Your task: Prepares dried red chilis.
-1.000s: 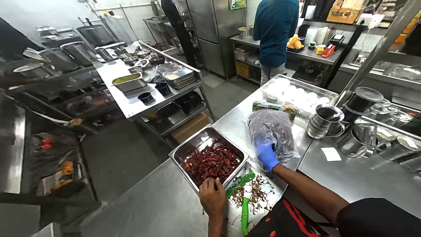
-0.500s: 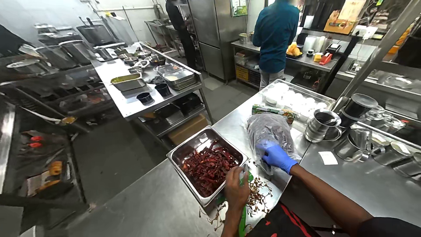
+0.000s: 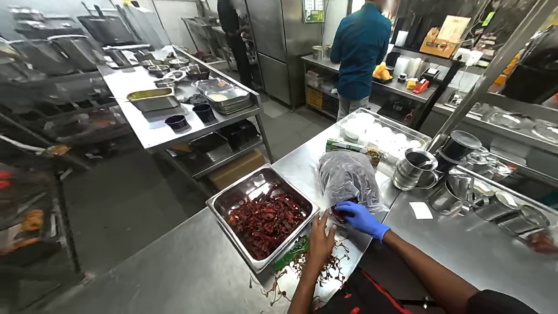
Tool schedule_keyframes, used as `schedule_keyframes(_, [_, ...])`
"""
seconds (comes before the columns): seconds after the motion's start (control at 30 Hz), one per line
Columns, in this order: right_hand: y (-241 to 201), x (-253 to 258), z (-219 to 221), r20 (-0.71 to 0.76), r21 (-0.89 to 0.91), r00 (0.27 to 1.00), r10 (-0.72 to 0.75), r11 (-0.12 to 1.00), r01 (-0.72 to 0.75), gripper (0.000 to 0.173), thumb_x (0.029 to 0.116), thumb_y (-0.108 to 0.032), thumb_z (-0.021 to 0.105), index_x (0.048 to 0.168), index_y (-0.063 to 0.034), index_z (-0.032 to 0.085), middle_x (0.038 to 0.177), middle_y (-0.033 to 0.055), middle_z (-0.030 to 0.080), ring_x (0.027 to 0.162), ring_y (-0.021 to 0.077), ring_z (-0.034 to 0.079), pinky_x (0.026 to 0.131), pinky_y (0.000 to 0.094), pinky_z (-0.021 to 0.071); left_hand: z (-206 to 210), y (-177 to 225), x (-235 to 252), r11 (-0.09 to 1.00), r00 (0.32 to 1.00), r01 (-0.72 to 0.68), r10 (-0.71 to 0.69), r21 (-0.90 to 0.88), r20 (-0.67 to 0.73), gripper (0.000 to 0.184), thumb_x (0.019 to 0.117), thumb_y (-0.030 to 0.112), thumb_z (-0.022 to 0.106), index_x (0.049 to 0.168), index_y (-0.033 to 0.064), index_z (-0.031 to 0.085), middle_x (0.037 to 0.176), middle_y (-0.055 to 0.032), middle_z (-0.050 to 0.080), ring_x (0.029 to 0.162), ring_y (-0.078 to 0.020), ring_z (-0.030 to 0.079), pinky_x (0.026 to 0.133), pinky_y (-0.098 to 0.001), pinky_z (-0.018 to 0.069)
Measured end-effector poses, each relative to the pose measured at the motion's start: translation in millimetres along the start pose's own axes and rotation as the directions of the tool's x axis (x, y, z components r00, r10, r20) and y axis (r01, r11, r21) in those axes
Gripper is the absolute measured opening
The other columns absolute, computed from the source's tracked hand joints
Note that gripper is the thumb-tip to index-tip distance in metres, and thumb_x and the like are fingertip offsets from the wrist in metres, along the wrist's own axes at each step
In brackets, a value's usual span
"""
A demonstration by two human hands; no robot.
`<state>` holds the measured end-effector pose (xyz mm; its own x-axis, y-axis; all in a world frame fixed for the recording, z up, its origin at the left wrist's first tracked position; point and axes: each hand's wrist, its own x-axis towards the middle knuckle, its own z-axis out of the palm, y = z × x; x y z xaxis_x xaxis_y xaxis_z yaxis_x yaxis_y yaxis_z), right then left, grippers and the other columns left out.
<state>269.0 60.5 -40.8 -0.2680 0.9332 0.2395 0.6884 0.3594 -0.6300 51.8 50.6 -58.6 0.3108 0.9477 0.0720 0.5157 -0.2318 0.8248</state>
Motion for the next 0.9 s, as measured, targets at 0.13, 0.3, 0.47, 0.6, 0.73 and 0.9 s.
schedule_keyframes(0.13, [-1, 3, -23, -0.185, 0.156, 0.977, 0.104, 0.985, -0.075, 0.037, 0.0930, -0.001, 0.060, 0.128, -0.0081, 0.071, 0.133, 0.0061, 0.068, 0.125, 0.0140, 0.063, 0.109, 0.0381, 0.0509, -3, -1, -3, 0.996, 0.996, -0.071, 0.068, -0.049, -0.048, 0.047, 0.1047, 0.025, 0.052, 0.151, 0.0215, 0.053, 0.138, -0.0144, 0.059, 0.103, -0.0235, 0.069, 0.087, -0.0449, 0.0603])
schedule_keyframes(0.3, [-18, 1, -48, -0.206, 0.334, 0.955, 0.216, 0.932, -0.139, 0.036, 0.0948, 0.004, 0.053, 0.122, -0.0079, 0.073, 0.126, 0.0029, 0.072, 0.116, 0.0111, 0.067, 0.101, 0.0344, 0.0565, 3, -2, -6, 0.992, 0.992, -0.112, 0.108, -0.061, -0.066, 0.044, 0.1029, 0.021, 0.054, 0.147, 0.0185, 0.058, 0.145, -0.0149, 0.056, 0.110, -0.0235, 0.069, 0.087, -0.0423, 0.0613])
schedule_keyframes(0.47, [-20, -18, -41, -0.295, 0.254, 0.931, 0.216, 0.957, -0.141, 0.037, 0.0918, 0.004, 0.053, 0.117, -0.0107, 0.076, 0.118, 0.0018, 0.074, 0.106, 0.0111, 0.069, 0.093, 0.0352, 0.0588, 4, -3, -7, 0.992, 0.994, -0.089, 0.084, -0.084, -0.068, 0.046, 0.1014, 0.021, 0.058, 0.147, 0.0202, 0.057, 0.146, -0.0148, 0.054, 0.105, -0.0224, 0.069, 0.085, -0.0422, 0.0619])
schedule_keyframes(0.6, [-35, -29, -34, -0.276, 0.635, 0.891, 0.360, 0.764, -0.112, 0.027, 0.0936, 0.005, 0.057, 0.111, -0.0041, 0.074, 0.109, 0.0106, 0.074, 0.096, 0.0217, 0.071, 0.085, 0.0392, 0.0602, 0, 4, -14, 0.989, 0.985, -0.118, 0.105, -0.092, -0.137, 0.040, 0.0999, 0.020, 0.060, 0.140, 0.0167, 0.064, 0.141, -0.0099, 0.057, 0.100, -0.0178, 0.070, 0.084, -0.0388, 0.0625])
schedule_keyframes(0.73, [-62, -35, -30, -0.229, 0.923, 0.878, 0.421, 0.381, 0.059, 0.017, 0.0879, 0.001, 0.061, 0.099, -0.0056, 0.072, 0.098, 0.0135, 0.070, 0.087, 0.0203, 0.067, 0.078, 0.0363, 0.0575, -16, 30, -29, 0.948, 0.998, -0.063, 0.050, -0.313, -0.049, 0.029, 0.1036, 0.024, 0.056, 0.126, 0.0143, 0.071, 0.118, -0.0019, 0.071, 0.094, -0.0135, 0.071, 0.083, -0.0354, 0.0616])
schedule_keyframes(0.9, [-93, -48, -22, -0.247, 0.649, 0.953, 0.177, 0.760, 0.027, 0.017, 0.0939, -0.002, 0.060, 0.100, -0.0052, 0.075, 0.106, 0.0090, 0.072, 0.101, 0.0221, 0.069, 0.087, 0.0406, 0.0599, -33, 49, -32, 0.597, 0.953, 0.239, 0.007, -0.766, 0.303, 0.051, 0.1122, 0.029, 0.031, 0.126, -0.0028, 0.068, 0.121, -0.0194, 0.071, 0.108, -0.0288, 0.069, 0.096, -0.0442, 0.0564])
